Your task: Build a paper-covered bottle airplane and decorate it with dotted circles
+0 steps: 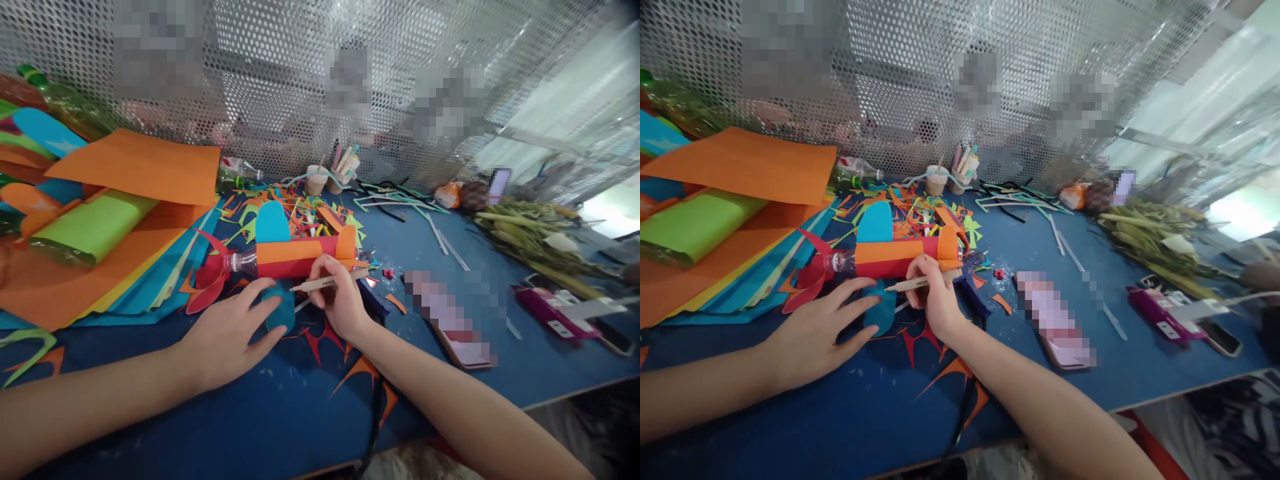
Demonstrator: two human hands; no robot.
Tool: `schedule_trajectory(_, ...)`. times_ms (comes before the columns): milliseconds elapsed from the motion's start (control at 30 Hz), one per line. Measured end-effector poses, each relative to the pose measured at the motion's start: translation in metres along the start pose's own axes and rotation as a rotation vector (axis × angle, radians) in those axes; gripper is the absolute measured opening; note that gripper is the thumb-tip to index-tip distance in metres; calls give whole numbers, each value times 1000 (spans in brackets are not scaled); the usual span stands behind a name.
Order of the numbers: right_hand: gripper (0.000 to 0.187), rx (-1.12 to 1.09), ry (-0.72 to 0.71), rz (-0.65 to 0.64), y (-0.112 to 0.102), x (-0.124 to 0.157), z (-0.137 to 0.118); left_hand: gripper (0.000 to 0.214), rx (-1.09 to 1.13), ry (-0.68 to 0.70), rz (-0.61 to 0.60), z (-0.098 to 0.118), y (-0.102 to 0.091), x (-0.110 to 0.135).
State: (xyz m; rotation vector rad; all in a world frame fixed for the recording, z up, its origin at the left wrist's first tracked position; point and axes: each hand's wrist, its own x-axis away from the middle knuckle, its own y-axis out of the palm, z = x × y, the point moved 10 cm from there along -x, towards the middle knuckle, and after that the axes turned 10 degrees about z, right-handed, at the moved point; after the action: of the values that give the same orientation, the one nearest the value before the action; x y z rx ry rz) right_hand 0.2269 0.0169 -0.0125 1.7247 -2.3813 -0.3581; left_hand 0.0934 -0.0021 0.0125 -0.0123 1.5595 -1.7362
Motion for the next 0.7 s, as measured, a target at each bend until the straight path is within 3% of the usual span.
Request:
schedule_trajectory(167, 34, 128, -44, -10, 3, 3, -5, 47, -70, 67, -40, 7, 4, 13)
schedule_trajectory(400, 29, 286, -174, -127, 15, 11, -20, 45, 43, 46, -48, 8, 1, 18)
schedule_trajectory(600, 31, 337, -113, -64, 5, 7, -9, 49, 58, 42, -90, 10, 1, 19)
schedule_trajectory(700, 26, 383, -167, -47, 6, 9, -11, 48, 28, 52, -109, 11, 2, 20)
